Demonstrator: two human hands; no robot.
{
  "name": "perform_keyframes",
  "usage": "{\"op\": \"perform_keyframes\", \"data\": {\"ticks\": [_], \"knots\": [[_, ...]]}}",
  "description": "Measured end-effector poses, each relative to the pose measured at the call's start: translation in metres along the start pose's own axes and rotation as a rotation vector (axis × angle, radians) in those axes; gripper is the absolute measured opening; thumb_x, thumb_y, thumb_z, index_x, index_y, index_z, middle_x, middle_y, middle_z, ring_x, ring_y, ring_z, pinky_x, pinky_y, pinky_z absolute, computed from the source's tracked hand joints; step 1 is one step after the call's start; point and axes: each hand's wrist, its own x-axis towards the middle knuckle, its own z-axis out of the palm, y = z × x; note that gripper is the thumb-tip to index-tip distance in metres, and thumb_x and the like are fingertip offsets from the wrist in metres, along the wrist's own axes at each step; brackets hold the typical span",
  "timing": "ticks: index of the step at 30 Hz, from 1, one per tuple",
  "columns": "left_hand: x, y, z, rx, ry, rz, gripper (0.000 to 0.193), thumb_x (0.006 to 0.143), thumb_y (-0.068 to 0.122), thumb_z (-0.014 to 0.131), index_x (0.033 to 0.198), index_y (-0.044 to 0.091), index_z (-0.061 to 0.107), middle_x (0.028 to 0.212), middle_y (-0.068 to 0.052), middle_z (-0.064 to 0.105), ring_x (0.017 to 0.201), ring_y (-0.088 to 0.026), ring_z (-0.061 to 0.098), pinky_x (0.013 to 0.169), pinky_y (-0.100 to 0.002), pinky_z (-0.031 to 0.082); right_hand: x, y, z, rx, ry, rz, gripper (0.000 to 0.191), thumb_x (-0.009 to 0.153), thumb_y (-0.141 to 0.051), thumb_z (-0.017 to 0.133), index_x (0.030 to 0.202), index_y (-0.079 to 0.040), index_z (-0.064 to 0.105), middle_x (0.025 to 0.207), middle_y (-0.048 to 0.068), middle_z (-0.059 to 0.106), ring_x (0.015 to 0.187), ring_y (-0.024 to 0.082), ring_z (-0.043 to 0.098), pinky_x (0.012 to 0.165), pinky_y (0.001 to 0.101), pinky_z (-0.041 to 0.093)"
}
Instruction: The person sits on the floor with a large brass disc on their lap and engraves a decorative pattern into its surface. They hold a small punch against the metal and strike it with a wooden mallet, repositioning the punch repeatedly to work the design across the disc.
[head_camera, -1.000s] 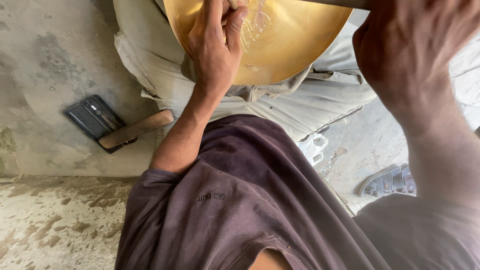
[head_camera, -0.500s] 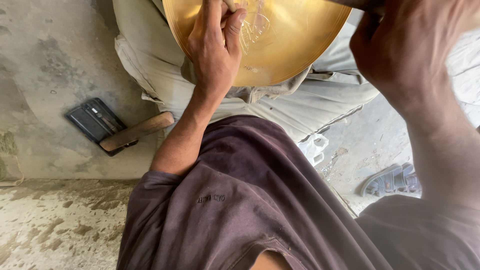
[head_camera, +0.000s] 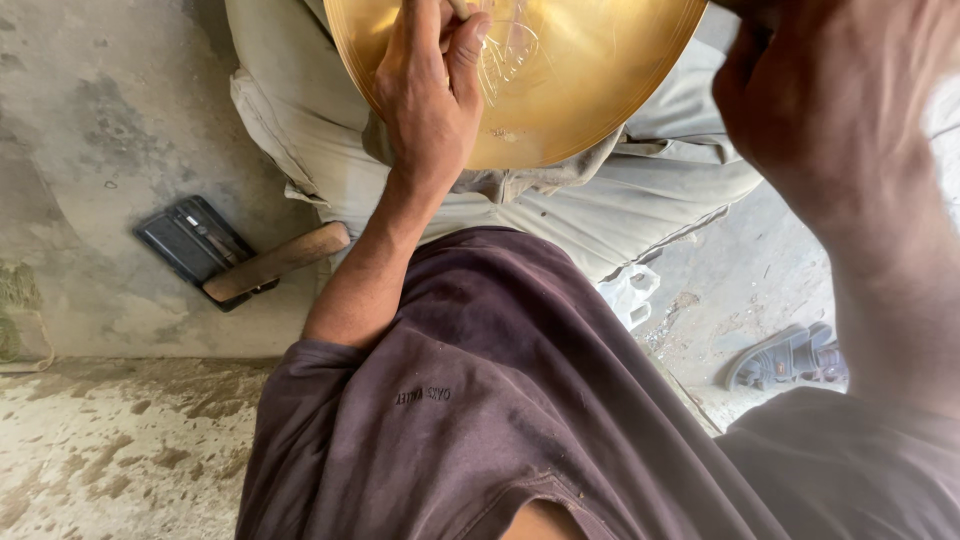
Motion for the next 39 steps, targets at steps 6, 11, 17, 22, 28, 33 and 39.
{"op": "perform_keyframes", "data": {"ticks": [6,11,17,22,28,33,39], "knots": [[0.0,0.001,0.001,0.006,0.002,0.021,0.023,0.113,0.02,0.065,0.127,0.006,0.054,0.098,-0.004,0.066,0.087,-0.02,0.07,0.077,-0.035,0.058,0.0,0.0,0.001,-0.024,0.006,-0.008,0.028,0.08,0.017,0.056,0.094,-0.007,0.06,0.08,0.004,0.047,0.067,0.016,0.036,0.072,0.0325,0.032],[0.0,0.002,-0.001,0.027,-0.004,0.013,0.021,0.114,0.019,0.065,0.125,0.006,0.054,0.099,-0.005,0.065,0.086,-0.02,0.07,0.076,-0.035,0.056,0.003,0.001,-0.005,0.075,0.014,-0.009,0.024,0.083,0.016,0.058,0.095,-0.004,0.062,0.08,0.006,0.052,0.065,0.017,0.039,0.07,0.0315,0.034],[0.0,0.001,0.002,-0.008,-0.013,0.027,0.016,0.113,0.019,0.064,0.117,0.006,0.056,0.095,-0.003,0.063,0.086,-0.018,0.068,0.075,-0.033,0.057,0.004,-0.003,-0.013,-0.082,-0.029,-0.042,0.025,0.087,0.016,0.059,0.095,-0.008,0.062,0.075,0.002,0.054,0.059,0.011,0.039,0.06,0.0262,0.031],[-0.002,0.002,0.001,-0.015,-0.009,0.016,0.016,0.114,0.019,0.063,0.116,0.006,0.056,0.096,-0.003,0.063,0.086,-0.018,0.068,0.073,-0.031,0.057,0.004,-0.001,-0.011,0.027,-0.013,-0.043,0.021,0.091,0.015,0.057,0.093,-0.006,0.059,0.075,0.003,0.052,0.06,0.012,0.039,0.06,0.0268,0.03],[-0.002,0.0,0.002,0.012,-0.007,0.027,0.018,0.112,0.02,0.065,0.117,0.005,0.056,0.095,-0.002,0.063,0.086,-0.018,0.068,0.078,-0.034,0.057,0.002,-0.002,-0.01,-0.027,0.01,-0.074,0.023,0.091,0.015,0.057,0.095,-0.007,0.061,0.075,0.001,0.053,0.058,0.01,0.037,0.061,0.0247,0.031],[-0.003,-0.002,0.001,-0.015,-0.011,0.023,0.016,0.114,0.019,0.064,0.117,0.006,0.055,0.1,-0.004,0.064,0.086,-0.018,0.068,0.075,-0.032,0.057,0.003,-0.004,-0.014,0.015,-0.001,-0.062,0.022,0.091,0.015,0.057,0.095,-0.007,0.062,0.075,0.001,0.053,0.058,0.01,0.037,0.061,0.0246,0.031],[-0.006,-0.005,0.003,0.022,-0.019,0.037,0.017,0.112,0.02,0.066,0.116,0.006,0.058,0.099,-0.005,0.066,0.089,-0.02,0.069,0.077,-0.035,0.057,0.001,-0.006,-0.015,0.029,-0.008,-0.057,0.022,0.092,0.015,0.057,0.095,-0.007,0.062,0.075,0.001,0.053,0.058,0.01,0.037,0.06,0.0245,0.031]]}}
